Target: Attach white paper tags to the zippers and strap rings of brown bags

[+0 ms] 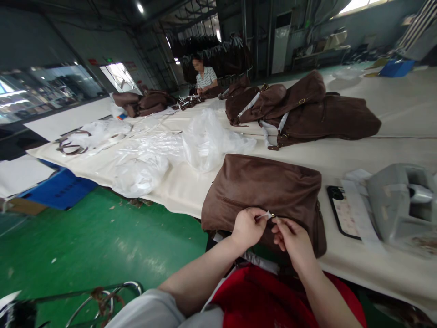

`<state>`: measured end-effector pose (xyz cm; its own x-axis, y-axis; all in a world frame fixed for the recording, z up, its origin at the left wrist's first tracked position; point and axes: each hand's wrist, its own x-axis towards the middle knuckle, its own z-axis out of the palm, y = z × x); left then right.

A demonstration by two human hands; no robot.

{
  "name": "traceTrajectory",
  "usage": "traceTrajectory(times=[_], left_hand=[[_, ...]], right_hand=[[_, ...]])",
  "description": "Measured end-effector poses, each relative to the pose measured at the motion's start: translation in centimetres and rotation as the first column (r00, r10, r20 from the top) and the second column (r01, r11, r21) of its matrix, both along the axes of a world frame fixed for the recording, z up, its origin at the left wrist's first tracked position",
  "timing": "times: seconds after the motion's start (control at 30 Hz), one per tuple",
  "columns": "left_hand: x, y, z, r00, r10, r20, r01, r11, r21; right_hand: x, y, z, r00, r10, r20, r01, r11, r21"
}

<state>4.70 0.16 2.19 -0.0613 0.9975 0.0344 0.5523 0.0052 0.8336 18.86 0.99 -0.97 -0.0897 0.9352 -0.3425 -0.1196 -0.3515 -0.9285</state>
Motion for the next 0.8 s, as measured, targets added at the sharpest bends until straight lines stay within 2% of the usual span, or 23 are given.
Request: traceTrajectory(times=[0.07,0.13,0.23,0.3,0.4,0.47,0.57,0.67,0.73,0.8], left_hand=[[0.1,0.0,-0.5,0.990,0.011,0.138,-0.004,0.999,-0.051],[0.2,0.1,-0.9,0.973,0.034,0.229,-0.015,0.996,-0.084],[0.3,0.0,-1.0,0.976,0.058,0.210,-0.040,0.995,-0.091],[0.3,-0.3,-0.8,0.995,0.030,0.097,-0.028,0.999,-0.025],[-0.1,-1.1,-0.9,0.972,-0.024,-0.235,0.068,0.982,0.179],[-0.5,-1.6,-1.3,0.873,-0.047,-0.485,0.202,0.941,0.272],[-1.5,-2.0,-2.1,0.675,-0.078,-0.734,0.396,0.877,0.271],[-2.3,-1.9,-2.6,0.545,-0.122,-0.829,0.521,0.825,0.220],[-2.6,-1.9,-2.7,0.510,-0.139,-0.849,0.568,0.796,0.211],[-2.7,-2.0,-2.6,0.515,-0.141,-0.846,0.583,0.781,0.224]], right_hand=[[-0.1,0.0,0.2,0.998,0.054,0.028,-0.053,0.998,-0.034],[-0.4,0.1,0.5,0.996,0.084,-0.022,-0.085,0.994,-0.063],[-1.0,0.2,0.7,0.995,0.046,-0.089,-0.053,0.996,-0.074],[-1.4,0.2,0.5,0.996,0.001,-0.091,-0.008,0.997,-0.073],[-1.7,0.1,0.0,0.994,-0.040,-0.099,0.033,0.996,-0.077],[-1.8,0.1,-0.2,0.993,-0.049,-0.107,0.041,0.996,-0.081],[-1.7,0.2,-0.2,0.992,-0.054,-0.113,0.044,0.995,-0.087],[-1.6,0.2,-0.1,0.990,-0.049,-0.129,0.038,0.995,-0.087],[-1.5,0.2,-0.2,0.991,-0.027,-0.133,0.017,0.997,-0.080],[-1.4,0.1,-0.4,0.994,0.006,-0.107,-0.013,0.998,-0.064]])
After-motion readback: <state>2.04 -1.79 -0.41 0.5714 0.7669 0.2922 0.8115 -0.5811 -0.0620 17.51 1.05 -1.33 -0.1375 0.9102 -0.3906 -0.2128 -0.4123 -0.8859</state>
